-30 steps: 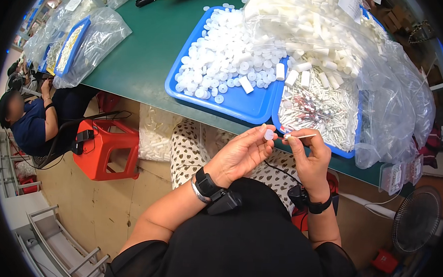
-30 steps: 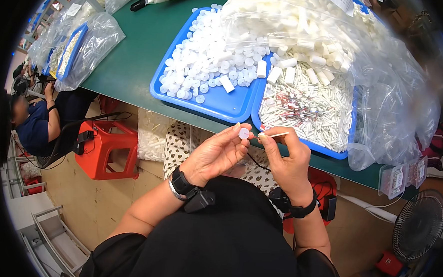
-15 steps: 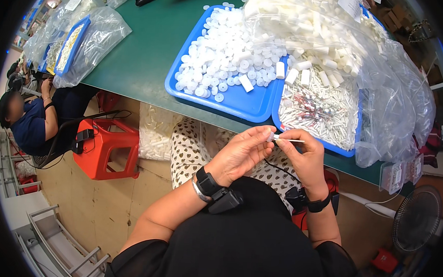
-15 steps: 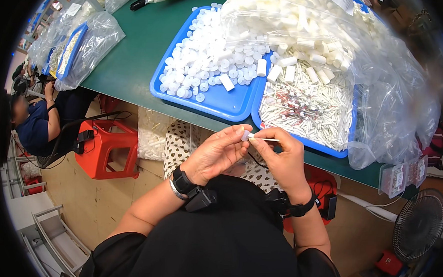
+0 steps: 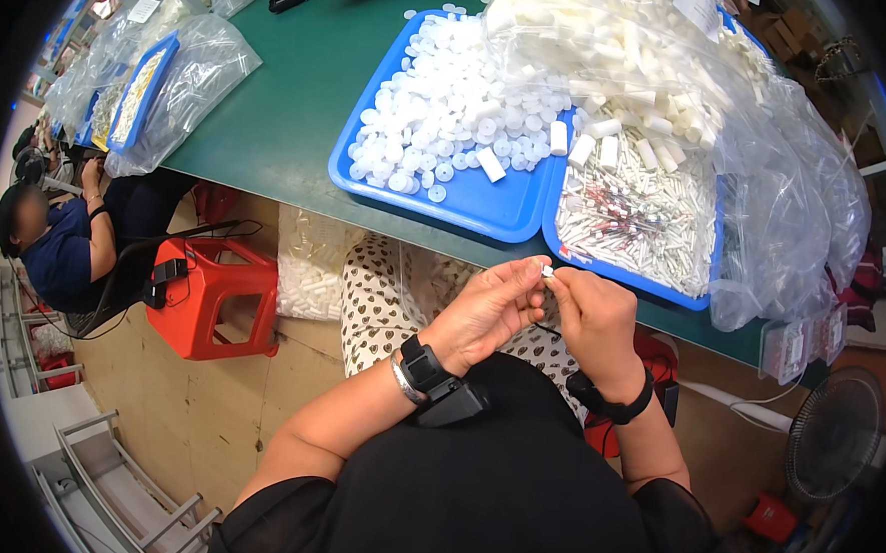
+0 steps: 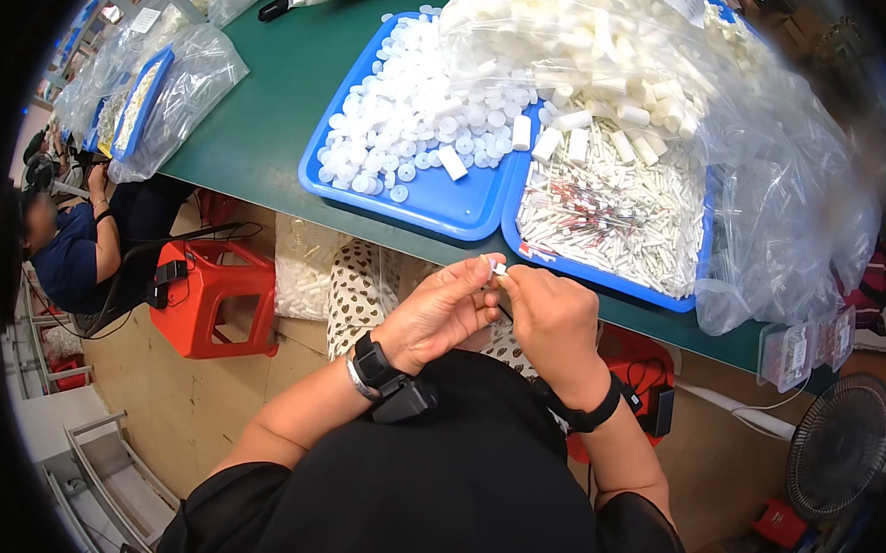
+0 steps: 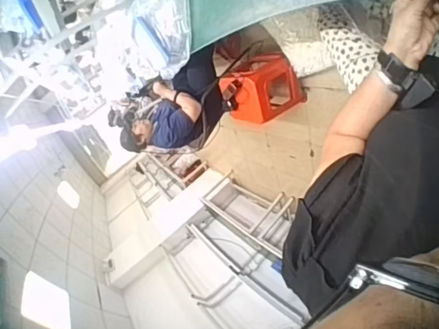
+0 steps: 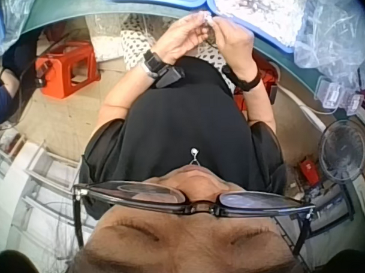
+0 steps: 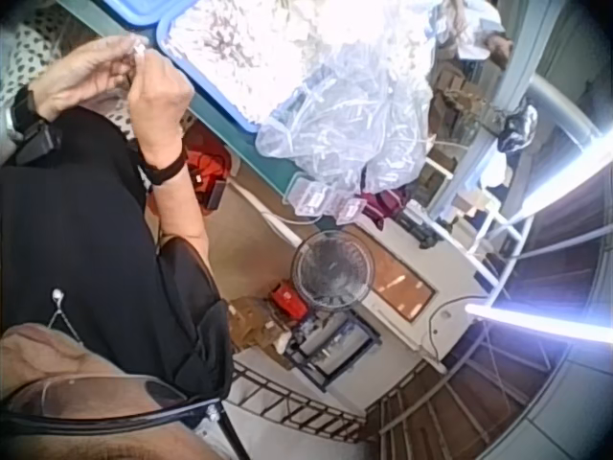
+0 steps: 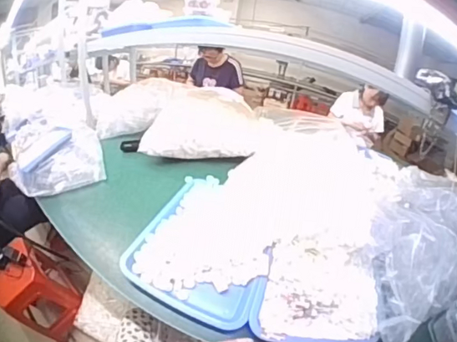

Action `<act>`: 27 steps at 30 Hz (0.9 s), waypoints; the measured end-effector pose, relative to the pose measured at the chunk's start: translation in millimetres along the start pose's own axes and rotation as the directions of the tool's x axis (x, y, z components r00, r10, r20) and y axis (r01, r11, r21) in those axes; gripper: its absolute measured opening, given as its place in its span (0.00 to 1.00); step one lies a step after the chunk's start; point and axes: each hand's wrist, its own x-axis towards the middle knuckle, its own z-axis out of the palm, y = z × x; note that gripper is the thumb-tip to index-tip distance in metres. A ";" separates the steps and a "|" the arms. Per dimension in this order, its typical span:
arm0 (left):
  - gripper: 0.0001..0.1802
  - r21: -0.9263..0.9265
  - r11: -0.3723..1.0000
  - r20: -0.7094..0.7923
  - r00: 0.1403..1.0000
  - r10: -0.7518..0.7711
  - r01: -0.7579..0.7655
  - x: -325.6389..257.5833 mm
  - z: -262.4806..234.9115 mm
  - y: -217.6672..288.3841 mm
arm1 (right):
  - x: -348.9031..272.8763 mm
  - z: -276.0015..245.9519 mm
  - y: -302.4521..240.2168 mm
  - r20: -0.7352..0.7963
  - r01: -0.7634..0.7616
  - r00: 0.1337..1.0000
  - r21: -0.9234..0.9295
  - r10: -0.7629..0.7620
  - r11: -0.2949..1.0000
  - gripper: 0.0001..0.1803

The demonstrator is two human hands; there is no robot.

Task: The person sits at a green table and repeatedly picks up small white cylindrical plastic pieces and thin metal rods. They insert the metal rods into the white pieces and place the assembled units into a blue tray. The person continues this repetitive assembly process throughout the video.

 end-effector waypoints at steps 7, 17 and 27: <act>0.15 0.001 0.998 -0.006 0.998 -0.057 0.057 3.8 -4.7 -1.4 | -0.6 3.5 6.3 0.000 0.132 0.991 -0.098 -0.132 0.986 0.02; 0.20 0.201 0.974 -0.112 0.985 0.131 -0.106 -3.2 6.3 13.6 | 44.1 -6.4 41.0 0.047 0.133 0.991 -0.284 -0.125 0.950 0.04; 0.21 0.223 0.955 -0.142 0.963 0.230 -0.195 -11.2 12.7 16.2 | 47.9 -6.7 45.7 0.002 0.119 0.993 -0.101 -0.120 0.988 0.05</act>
